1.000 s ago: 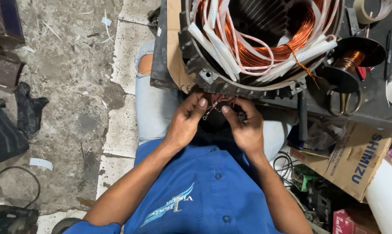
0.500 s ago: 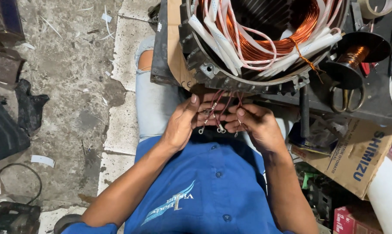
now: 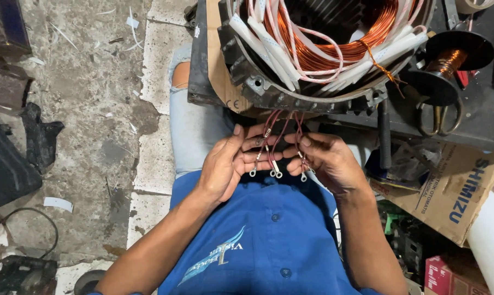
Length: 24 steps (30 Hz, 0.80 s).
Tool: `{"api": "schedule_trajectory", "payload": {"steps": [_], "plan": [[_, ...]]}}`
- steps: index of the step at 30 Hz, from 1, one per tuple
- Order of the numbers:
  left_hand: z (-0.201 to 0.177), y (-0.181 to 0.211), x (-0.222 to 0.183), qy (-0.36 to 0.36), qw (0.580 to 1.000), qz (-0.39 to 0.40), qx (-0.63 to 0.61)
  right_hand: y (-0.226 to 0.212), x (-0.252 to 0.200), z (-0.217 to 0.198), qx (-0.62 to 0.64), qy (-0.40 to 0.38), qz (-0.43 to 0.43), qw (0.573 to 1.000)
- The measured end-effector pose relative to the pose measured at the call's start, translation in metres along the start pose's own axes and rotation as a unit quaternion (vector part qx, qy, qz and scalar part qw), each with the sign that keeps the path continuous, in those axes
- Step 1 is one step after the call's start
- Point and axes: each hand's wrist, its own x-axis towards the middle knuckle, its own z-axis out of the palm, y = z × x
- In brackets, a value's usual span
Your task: Securing and insulating internal wiring of an electric motor stator using plastic sleeves and adhesive.
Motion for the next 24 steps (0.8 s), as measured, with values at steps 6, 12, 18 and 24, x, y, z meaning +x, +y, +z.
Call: {"api": "schedule_trajectory", "payload": {"steps": [6, 12, 18, 24], "plan": [[-0.004, -0.012, 0.001, 0.026, 0.999, 0.031, 0.0, 0.006, 0.003, -0.001, -0.094, 0.041, -0.072, 0.992], [0.0, -0.017, 0.001, 0.07, 0.997, 0.042, 0.002, -0.01, -0.003, 0.018, -0.278, 0.089, -0.132, 0.947], [0.008, -0.019, 0.003, 0.096, 0.993, 0.066, 0.016, -0.029, -0.02, 0.045, -0.355, 0.15, -0.178, 0.905], [0.003, -0.02, 0.008, 0.122, 0.988, 0.086, 0.036, -0.031, -0.024, 0.054, -0.398, 0.172, -0.234, 0.87]]}}
